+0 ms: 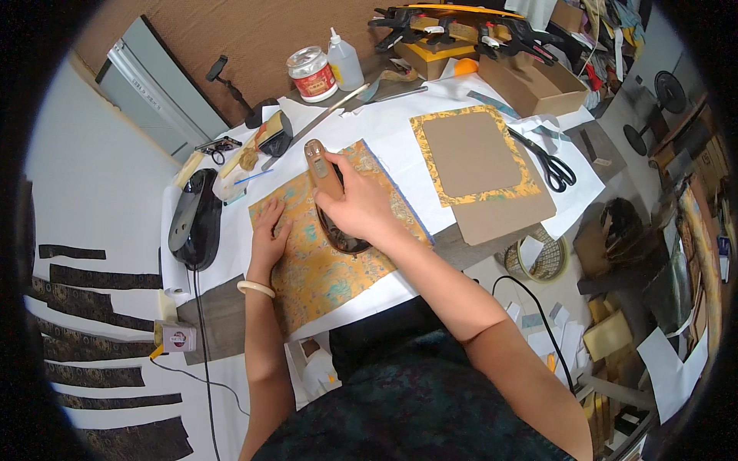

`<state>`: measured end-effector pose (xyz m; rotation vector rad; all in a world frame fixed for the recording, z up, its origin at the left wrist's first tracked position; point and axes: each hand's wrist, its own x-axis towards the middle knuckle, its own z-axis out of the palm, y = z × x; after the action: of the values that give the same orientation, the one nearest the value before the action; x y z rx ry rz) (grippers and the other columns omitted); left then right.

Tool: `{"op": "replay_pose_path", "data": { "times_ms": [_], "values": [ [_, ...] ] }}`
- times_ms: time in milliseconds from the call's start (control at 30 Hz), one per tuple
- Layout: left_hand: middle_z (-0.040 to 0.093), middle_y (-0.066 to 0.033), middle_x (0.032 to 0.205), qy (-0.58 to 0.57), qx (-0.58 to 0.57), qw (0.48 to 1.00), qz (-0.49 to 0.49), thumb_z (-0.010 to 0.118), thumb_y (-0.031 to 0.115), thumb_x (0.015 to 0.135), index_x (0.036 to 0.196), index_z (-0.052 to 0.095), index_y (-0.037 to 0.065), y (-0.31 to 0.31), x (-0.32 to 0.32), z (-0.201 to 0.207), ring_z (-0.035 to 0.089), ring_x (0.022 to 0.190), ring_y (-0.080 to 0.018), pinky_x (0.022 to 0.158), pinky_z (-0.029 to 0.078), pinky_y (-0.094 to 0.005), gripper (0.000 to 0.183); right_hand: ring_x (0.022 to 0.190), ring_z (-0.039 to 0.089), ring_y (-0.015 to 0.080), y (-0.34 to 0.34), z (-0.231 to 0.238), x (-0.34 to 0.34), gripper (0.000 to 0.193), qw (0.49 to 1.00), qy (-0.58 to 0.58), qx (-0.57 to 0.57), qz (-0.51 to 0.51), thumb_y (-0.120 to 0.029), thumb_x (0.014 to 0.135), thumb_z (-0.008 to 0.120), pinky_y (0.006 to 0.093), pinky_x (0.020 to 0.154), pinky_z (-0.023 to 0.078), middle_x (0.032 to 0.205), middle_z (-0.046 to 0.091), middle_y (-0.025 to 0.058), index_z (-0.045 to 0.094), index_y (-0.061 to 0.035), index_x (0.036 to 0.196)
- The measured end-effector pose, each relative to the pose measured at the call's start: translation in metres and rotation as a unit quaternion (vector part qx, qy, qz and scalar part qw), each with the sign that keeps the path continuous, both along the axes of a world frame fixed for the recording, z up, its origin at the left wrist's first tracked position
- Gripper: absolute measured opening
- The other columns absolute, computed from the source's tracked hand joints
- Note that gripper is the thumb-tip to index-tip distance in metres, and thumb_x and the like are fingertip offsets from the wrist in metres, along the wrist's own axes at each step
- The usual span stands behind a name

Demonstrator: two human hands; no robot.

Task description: The person positions a cardboard template on a patterned fabric, cuts the fabric around the template using scissors, and then irons the cut piece. The person handles the fabric, template, scissors, and iron throughout the process.

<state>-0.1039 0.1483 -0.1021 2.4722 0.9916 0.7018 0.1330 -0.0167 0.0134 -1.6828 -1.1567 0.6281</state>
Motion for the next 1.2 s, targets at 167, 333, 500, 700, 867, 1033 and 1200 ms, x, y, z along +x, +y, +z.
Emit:
{"op": "replay_pose_path", "data": {
  "times_ms": [167,333,500,700,867,1033,1200],
  "values": [
    [0.048,-0.0189,0.158,0.005,-0.008,1.0,0.004,0.068,0.027,0.098,0.143,0.061,0.006,0.001,0.001,-0.001,0.036,0.152,-0.036,0.127,0.02,-0.05,0.05,0.105,0.07,0.0428,0.0,-0.004,0.004,0.068,1.0,-0.016,0.007,0.002,-0.04,0.091,0.066,0.0474,0.09,0.054,0.114,0.073,0.0216,0.044,-0.0174,0.152],
    [0.047,-0.0195,0.158,-0.002,-0.006,1.0,0.003,0.069,0.026,0.097,0.143,0.061,0.006,0.004,-0.004,-0.006,0.035,0.153,-0.0373,0.127,0.019,-0.0503,0.051,0.109,0.069,0.0423,-0.005,0.004,0.013,0.069,1.0,0.016,-0.008,0.013,-0.043,0.091,0.067,0.046,0.095,0.053,0.119,0.072,0.0218,0.047,-0.0177,0.152],
    [0.047,-0.021,0.158,-0.005,-0.006,1.0,-0.005,0.07,0.026,0.096,0.143,0.06,0.005,0.004,-0.003,-0.006,0.034,0.153,-0.0387,0.127,0.019,-0.0509,0.052,0.092,0.071,0.0235,-0.008,-0.001,0.034,0.064,1.0,0.002,0.003,-0.021,-0.035,0.093,0.071,0.034,0.086,0.053,0.103,0.074,0.0153,0.051,-0.0182,0.152],
    [0.047,-0.0218,0.157,-0.021,-0.014,1.0,-0.014,0.07,0.025,0.096,0.143,0.06,0.004,0.006,-0.006,-0.008,0.034,0.153,-0.0392,0.127,0.018,-0.0507,0.053,0.105,0.071,0.0373,-0.013,-0.003,0.054,0.066,0.999,0.017,-0.027,-0.037,-0.039,0.092,0.067,0.0427,0.096,0.052,0.113,0.074,0.0212,0.049,-0.0172,0.151],
    [0.048,-0.0211,0.157,-0.035,-0.012,0.999,-0.015,0.072,0.023,0.095,0.144,0.059,0.004,0.01,-0.012,-0.012,0.034,0.153,-0.0362,0.128,0.016,-0.0492,0.053,0.092,0.071,0.0293,-0.013,-0.004,0.053,0.064,0.998,0.017,-0.024,-0.053,-0.04,0.094,0.066,0.0392,0.088,0.053,0.099,0.074,0.0167,0.05,-0.016,0.151],
    [0.053,-0.0197,0.154,-0.068,-0.045,0.997,-0.003,0.077,0.016,0.092,0.141,0.059,0.001,0.012,-0.022,-0.015,0.045,0.148,-0.0331,0.123,0.032,-0.0424,0.054,0.087,0.071,0.0271,-0.021,0.0,0.048,0.066,0.995,-0.038,-0.032,-0.085,-0.037,0.094,0.067,0.0391,0.085,0.053,0.094,0.074,0.0156,0.05,-0.012,0.153],
    [0.058,-0.0208,0.148,-0.139,-0.119,0.983,0.018,0.079,0.019,0.089,0.142,0.058,0.0,0.014,-0.039,-0.016,0.05,0.142,-0.0333,0.122,0.032,-0.0443,0.06,0.085,0.071,0.0303,-0.047,0.019,0.052,0.065,0.992,-0.093,-0.074,-0.053,-0.032,0.093,0.067,0.0408,0.082,0.055,0.092,0.073,0.019,0.051,-0.0068,0.151]
  ]
}}
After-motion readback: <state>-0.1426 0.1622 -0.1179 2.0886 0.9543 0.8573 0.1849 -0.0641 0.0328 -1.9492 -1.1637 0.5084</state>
